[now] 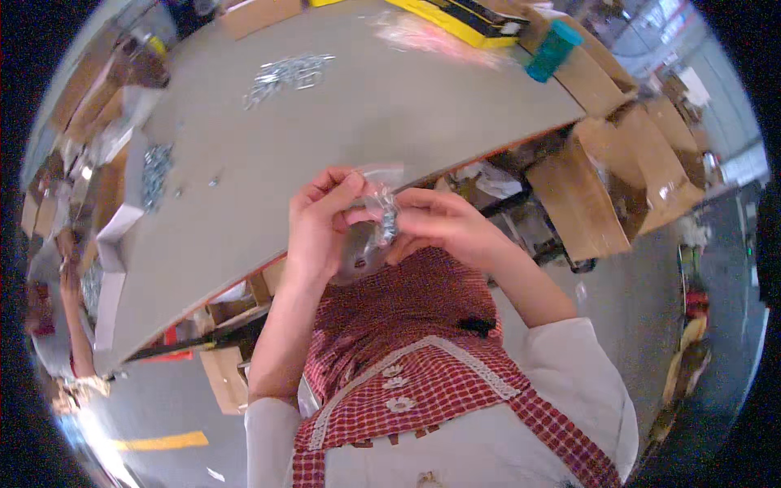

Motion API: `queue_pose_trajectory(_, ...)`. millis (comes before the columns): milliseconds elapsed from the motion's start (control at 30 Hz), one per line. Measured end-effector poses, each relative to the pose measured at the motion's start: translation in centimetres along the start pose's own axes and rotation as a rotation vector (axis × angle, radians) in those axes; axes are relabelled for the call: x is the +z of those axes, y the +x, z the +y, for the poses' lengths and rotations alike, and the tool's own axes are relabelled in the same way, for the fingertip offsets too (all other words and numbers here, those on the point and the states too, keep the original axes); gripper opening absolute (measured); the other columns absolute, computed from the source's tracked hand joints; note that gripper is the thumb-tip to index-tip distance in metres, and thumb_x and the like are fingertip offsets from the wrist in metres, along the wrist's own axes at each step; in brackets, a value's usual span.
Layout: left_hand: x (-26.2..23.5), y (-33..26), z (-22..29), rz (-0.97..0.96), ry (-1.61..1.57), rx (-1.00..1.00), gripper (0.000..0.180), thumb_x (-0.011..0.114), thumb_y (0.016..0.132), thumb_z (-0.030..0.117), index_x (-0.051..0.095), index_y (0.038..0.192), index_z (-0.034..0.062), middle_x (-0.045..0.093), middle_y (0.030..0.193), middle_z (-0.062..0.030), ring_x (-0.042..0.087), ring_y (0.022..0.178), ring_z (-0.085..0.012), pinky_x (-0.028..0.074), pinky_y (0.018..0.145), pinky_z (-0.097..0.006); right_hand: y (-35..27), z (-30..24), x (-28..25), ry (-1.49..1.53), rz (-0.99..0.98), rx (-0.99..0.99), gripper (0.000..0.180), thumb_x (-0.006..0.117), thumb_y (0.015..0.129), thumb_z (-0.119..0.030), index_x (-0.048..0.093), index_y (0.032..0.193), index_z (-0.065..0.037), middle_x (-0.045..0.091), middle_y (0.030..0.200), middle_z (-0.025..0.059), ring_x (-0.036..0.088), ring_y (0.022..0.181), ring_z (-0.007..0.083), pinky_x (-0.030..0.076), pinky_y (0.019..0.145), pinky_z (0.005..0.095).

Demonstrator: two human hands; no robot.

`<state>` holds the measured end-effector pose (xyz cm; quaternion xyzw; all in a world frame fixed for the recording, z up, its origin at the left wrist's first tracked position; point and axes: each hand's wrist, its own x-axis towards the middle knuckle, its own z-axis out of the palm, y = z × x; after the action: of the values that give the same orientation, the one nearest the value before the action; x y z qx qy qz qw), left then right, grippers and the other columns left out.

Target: Manually counting and bagging small hardware components like screws, washers, and bolts into plastic bags.

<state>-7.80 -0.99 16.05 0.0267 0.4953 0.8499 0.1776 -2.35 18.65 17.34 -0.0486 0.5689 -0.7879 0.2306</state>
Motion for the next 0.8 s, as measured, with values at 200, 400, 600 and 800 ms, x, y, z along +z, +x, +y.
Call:
queue_pose_trajectory(200, 1.1, 2.2, -0.3, -0.061, 0.276, 0.05, 0.017, 0.061, 0.093, 0.012, 0.065, 0.105, -0.0002, 0.068, 0.101, -0.0077, 0.063, 0.096, -0.0156, 0.052, 0.089, -0.03, -3.2, 0.4, -3.5, -0.022, 0.187, -0.241, 0.027, 0.065, 0.088, -0.006, 0.061, 0.114, -0.001, 0.07, 0.094, 0.0085, 0.067, 0.078, 0.0172, 0.054, 0.073, 0.0297)
queue_pose_trajectory(400, -4.8, 4.2, 0.1, -0.007, 0.529, 0.195, 0.012, 0.06, 0.093, 0.008, 0.066, 0.102, 0.0027, 0.067, 0.101, -0.0039, 0.06, 0.096, -0.0129, 0.045, 0.091, -0.027, -6.6, -0.3, -8.0, -0.131, 0.484, -0.269, 0.027, 0.068, 0.086, -0.003, 0.062, 0.112, 0.0, 0.07, 0.098, 0.0101, 0.068, 0.081, 0.0168, 0.054, 0.075, 0.0293)
queue_pose_trajectory(600, -5.0, 3.2, -0.1, 0.061, 0.525, 0.311, 0.012, 0.058, 0.094, 0.003, 0.062, 0.104, -0.001, 0.066, 0.103, -0.0082, 0.062, 0.1, -0.0167, 0.047, 0.094, -0.031, -7.7, -0.7, -9.4, -0.079, 0.565, -0.34, 0.026, 0.066, 0.086, -0.002, 0.061, 0.112, 0.001, 0.07, 0.1, 0.0102, 0.07, 0.088, 0.0181, 0.055, 0.081, 0.0301)
queue_pose_trajectory(800, -4.3, 3.0, 0.0, 0.085, 0.533, 0.331, 0.015, 0.058, 0.094, 0.002, 0.062, 0.107, -0.0019, 0.066, 0.104, -0.0097, 0.063, 0.1, -0.0181, 0.048, 0.094, -0.033, -8.3, -1.6, -9.4, -0.048, 0.579, -0.329, 0.03, 0.064, 0.085, 0.0, 0.061, 0.115, 0.001, 0.07, 0.104, 0.0099, 0.07, 0.093, 0.0195, 0.054, 0.088, 0.0323)
